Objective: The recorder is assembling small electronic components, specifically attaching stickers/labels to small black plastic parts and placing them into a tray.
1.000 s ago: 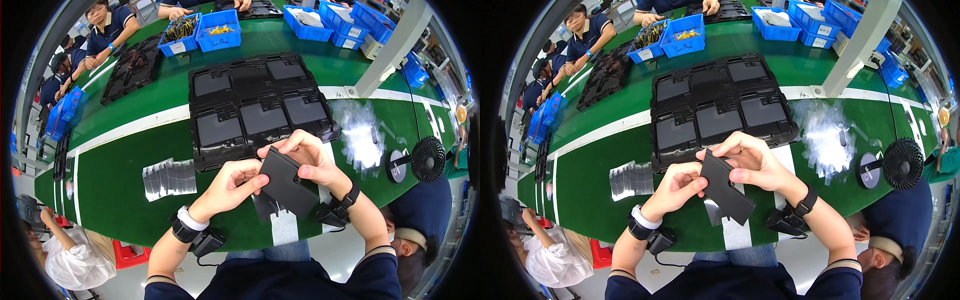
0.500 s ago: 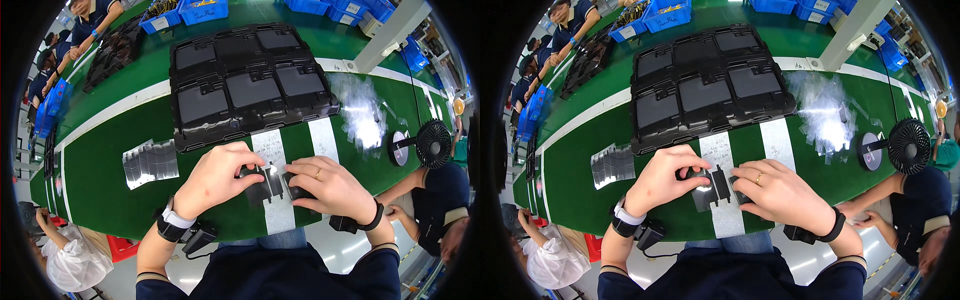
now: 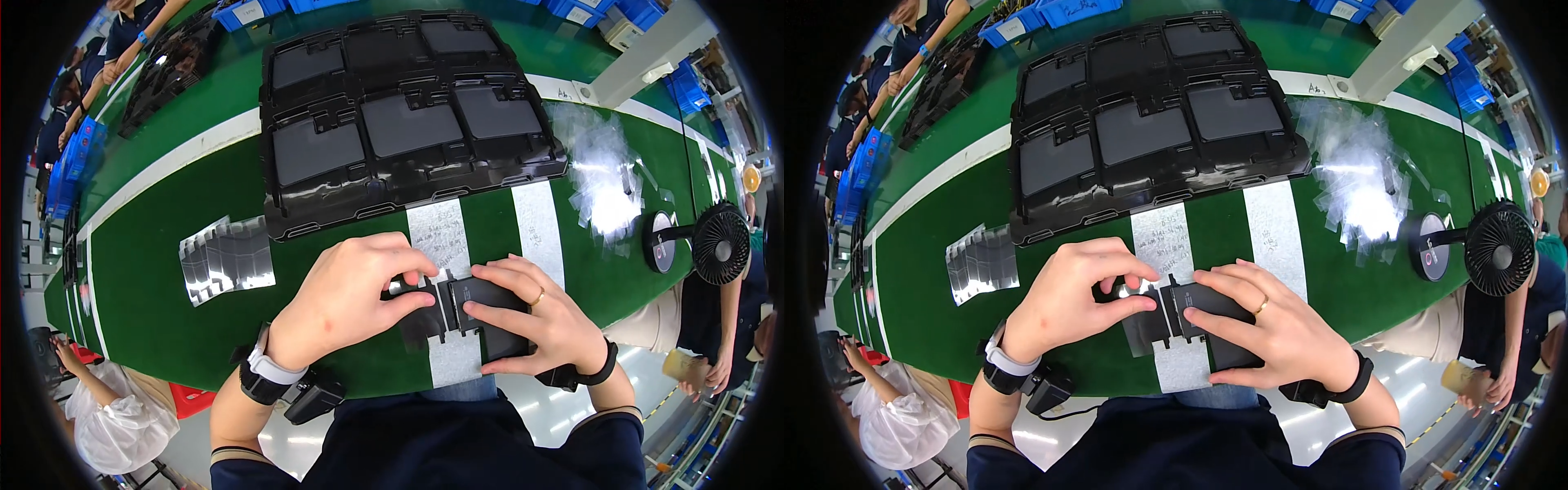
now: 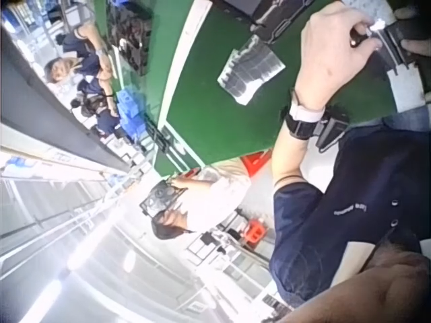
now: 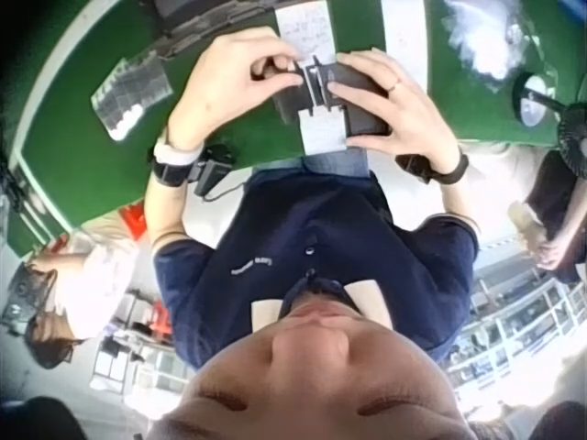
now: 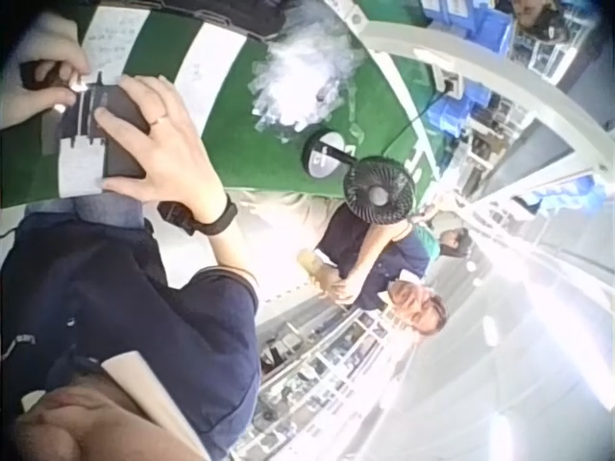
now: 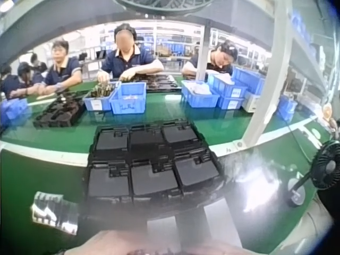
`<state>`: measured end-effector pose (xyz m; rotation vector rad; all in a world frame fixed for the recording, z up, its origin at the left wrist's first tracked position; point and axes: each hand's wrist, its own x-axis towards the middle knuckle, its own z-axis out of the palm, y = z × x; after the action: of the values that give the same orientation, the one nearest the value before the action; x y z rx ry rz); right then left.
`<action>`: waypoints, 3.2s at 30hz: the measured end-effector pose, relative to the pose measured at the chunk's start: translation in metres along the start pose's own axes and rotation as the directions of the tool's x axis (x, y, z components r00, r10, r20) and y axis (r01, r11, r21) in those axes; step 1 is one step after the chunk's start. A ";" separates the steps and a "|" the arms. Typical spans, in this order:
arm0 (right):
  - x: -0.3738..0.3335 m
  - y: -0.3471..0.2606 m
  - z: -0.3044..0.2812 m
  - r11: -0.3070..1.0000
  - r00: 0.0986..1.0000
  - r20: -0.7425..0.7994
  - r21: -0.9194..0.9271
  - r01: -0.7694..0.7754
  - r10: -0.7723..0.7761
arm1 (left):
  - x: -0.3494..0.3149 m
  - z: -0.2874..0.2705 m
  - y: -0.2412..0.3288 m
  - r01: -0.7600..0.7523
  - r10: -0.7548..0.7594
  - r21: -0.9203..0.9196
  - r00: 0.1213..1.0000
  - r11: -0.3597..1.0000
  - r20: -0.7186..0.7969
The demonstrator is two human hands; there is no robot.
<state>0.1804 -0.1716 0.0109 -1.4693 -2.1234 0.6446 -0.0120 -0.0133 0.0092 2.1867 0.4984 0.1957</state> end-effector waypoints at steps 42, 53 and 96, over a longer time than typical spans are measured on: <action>0.093 0.012 0.012 0.873 0.819 -0.538 0.477 0.099 0.201 | 0.004 -0.004 -0.017 -0.055 -0.209 -0.520 0.875 0.853 -0.437; 0.089 0.023 0.015 0.697 0.808 -0.474 0.708 0.114 0.349 | 0.007 -0.005 -0.013 -0.129 -0.135 -0.430 0.837 0.894 -0.530; 0.085 0.015 0.009 0.947 0.875 -0.467 0.319 0.030 0.130 | 0.004 -0.007 -0.011 -0.329 0.062 -0.418 0.842 0.847 -0.537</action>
<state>0.1593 -0.0881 0.0041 -1.3366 -1.5213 0.5360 -0.0138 -0.0005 0.0046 1.6518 0.4347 0.9370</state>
